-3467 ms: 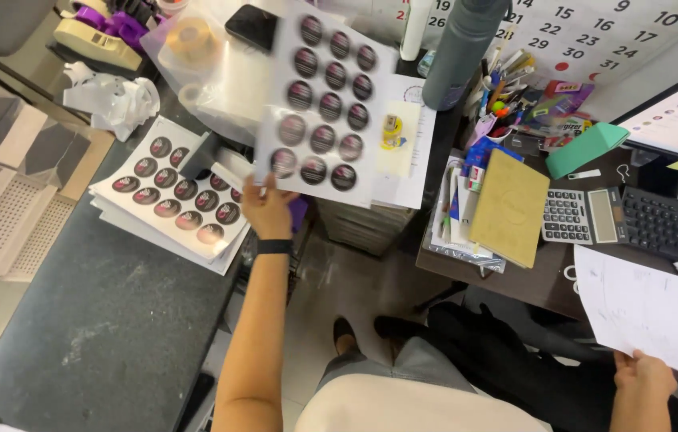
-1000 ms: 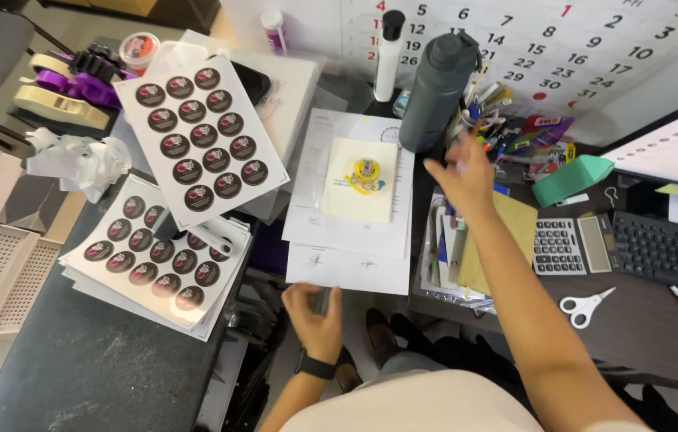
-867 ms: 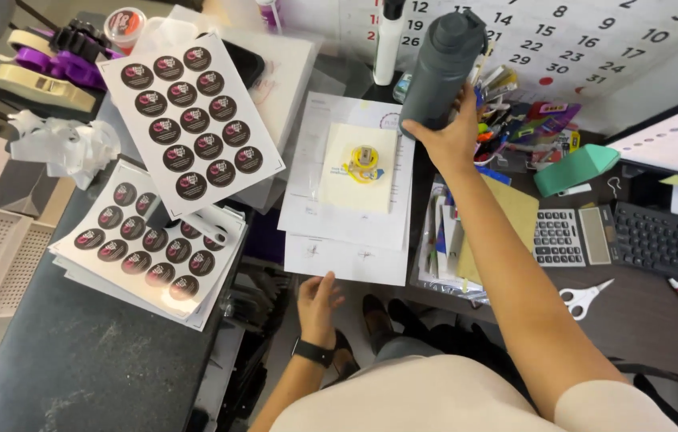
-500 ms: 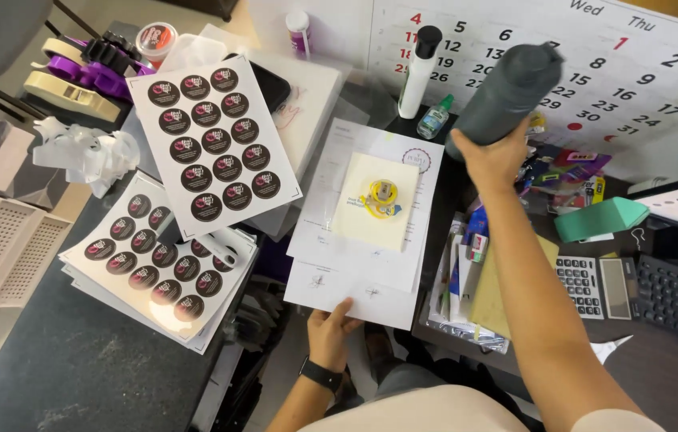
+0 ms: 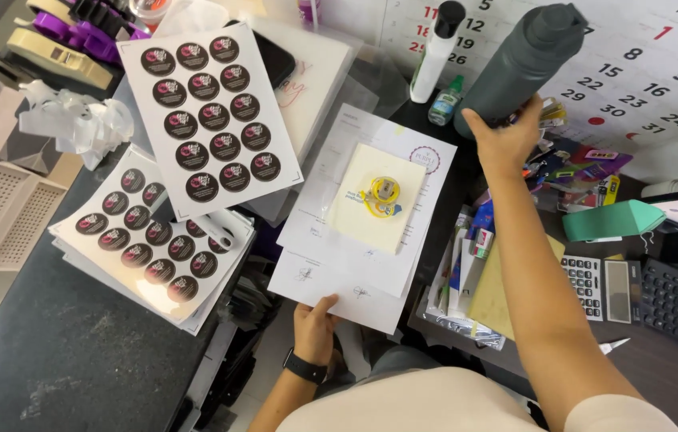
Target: Preparing and peeling sticker sheets using a cutting mat and a cutting machine
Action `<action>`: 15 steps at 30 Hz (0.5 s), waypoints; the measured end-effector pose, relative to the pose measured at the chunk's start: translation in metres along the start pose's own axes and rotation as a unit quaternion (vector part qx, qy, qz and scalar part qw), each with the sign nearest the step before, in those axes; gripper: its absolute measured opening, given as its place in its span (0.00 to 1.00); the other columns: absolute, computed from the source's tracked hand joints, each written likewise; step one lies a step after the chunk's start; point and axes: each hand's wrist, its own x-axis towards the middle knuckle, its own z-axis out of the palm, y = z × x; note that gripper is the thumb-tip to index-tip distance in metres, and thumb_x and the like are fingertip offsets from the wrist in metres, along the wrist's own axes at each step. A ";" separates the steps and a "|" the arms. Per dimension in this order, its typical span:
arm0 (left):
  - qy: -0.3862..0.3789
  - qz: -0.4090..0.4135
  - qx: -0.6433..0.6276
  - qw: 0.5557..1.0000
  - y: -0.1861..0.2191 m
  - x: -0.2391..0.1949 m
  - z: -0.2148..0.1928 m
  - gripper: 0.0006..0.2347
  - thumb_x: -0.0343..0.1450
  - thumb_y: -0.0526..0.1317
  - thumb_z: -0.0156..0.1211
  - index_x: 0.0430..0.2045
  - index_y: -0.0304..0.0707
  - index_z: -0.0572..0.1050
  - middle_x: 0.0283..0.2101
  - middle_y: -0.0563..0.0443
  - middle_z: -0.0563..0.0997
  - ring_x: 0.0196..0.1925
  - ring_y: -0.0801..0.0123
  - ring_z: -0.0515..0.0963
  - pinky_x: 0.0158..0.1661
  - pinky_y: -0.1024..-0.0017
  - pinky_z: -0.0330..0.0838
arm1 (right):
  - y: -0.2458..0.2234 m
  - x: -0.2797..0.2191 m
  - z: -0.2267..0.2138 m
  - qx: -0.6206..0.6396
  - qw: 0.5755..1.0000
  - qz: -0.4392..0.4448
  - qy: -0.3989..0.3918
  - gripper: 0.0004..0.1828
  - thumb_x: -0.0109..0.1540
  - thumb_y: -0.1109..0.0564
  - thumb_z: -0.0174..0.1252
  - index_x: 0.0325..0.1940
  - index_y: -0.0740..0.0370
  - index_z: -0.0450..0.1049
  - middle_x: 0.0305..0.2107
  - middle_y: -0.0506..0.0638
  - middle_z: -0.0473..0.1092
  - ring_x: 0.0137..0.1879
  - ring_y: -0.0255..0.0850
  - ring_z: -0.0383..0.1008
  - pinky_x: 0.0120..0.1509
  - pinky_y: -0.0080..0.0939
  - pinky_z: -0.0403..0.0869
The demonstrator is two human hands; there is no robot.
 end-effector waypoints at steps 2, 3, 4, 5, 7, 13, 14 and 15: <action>0.006 -0.001 -0.035 0.999 0.007 -0.002 0.007 0.21 0.66 0.30 0.60 0.56 0.22 0.74 0.59 0.39 0.80 0.57 0.53 0.79 0.50 0.64 0.74 | 0.006 -0.022 -0.001 0.012 0.986 -0.084 0.146 0.37 0.57 0.57 0.83 0.60 0.63 0.66 0.47 0.55 0.69 0.51 0.48 0.72 0.50 0.46 0.73; 0.006 0.003 -0.041 0.999 0.008 -0.002 0.010 0.21 0.66 0.30 0.60 0.56 0.22 0.74 0.59 0.39 0.80 0.57 0.53 0.79 0.50 0.64 0.74 | -0.010 -0.036 0.002 0.016 0.985 -0.089 0.144 0.37 0.57 0.57 0.83 0.60 0.63 0.66 0.47 0.55 0.69 0.51 0.48 0.72 0.50 0.46 0.73; 0.004 0.006 -0.040 0.999 0.009 -0.002 0.012 0.21 0.67 0.30 0.59 0.57 0.25 0.74 0.58 0.40 0.81 0.54 0.54 0.80 0.46 0.66 0.75 | -0.026 -0.051 0.004 0.055 0.987 -0.135 0.066 0.19 0.63 0.61 0.69 0.53 0.65 0.68 0.43 0.56 0.68 0.47 0.47 0.71 0.49 0.44 0.74; 0.004 0.006 -0.036 0.999 0.008 -0.005 0.012 0.20 0.69 0.31 0.59 0.57 0.28 0.75 0.57 0.41 0.82 0.52 0.55 0.81 0.42 0.67 0.75 | -0.040 -0.071 0.005 0.092 0.980 -0.177 -0.014 0.02 0.69 0.65 0.55 0.46 0.66 0.70 0.39 0.57 0.67 0.42 0.46 0.70 0.49 0.41 0.74; 0.001 0.011 -0.052 0.999 0.004 -0.003 0.013 0.23 0.68 0.32 0.59 0.61 0.28 0.71 0.62 0.41 0.78 0.59 0.54 0.78 0.52 0.64 0.73 | -0.037 -0.061 0.040 0.043 0.967 -0.207 -0.143 0.07 0.69 0.63 0.52 0.49 0.66 0.74 0.45 0.57 0.70 0.51 0.49 0.70 0.56 0.46 0.72; -0.002 0.019 -0.095 0.995 0.001 0.000 0.018 0.27 0.69 0.32 0.56 0.67 0.34 0.65 0.69 0.42 0.73 0.68 0.53 0.73 0.65 0.60 0.70 | -0.031 -0.007 0.120 -0.102 0.901 -0.170 -0.385 0.22 0.69 0.57 0.45 0.67 0.64 0.70 0.56 0.57 0.71 0.64 0.53 0.66 0.69 0.54 0.65; -0.004 0.017 -0.114 0.993 0.000 0.002 0.018 0.27 0.69 0.31 0.55 0.68 0.33 0.64 0.69 0.42 0.72 0.69 0.53 0.72 0.66 0.60 0.68 | -0.037 0.000 0.126 -0.114 0.900 -0.136 -0.398 0.23 0.68 0.58 0.47 0.67 0.63 0.70 0.51 0.54 0.74 0.60 0.51 0.68 0.66 0.54 0.66; 0.003 0.017 -0.120 0.993 0.007 -0.004 0.022 0.27 0.69 0.31 0.55 0.68 0.33 0.64 0.69 0.42 0.72 0.69 0.53 0.72 0.66 0.60 0.68 | -0.020 -0.001 0.135 -0.113 0.897 -0.139 -0.405 0.23 0.68 0.58 0.47 0.67 0.63 0.70 0.51 0.54 0.74 0.60 0.51 0.68 0.66 0.54 0.66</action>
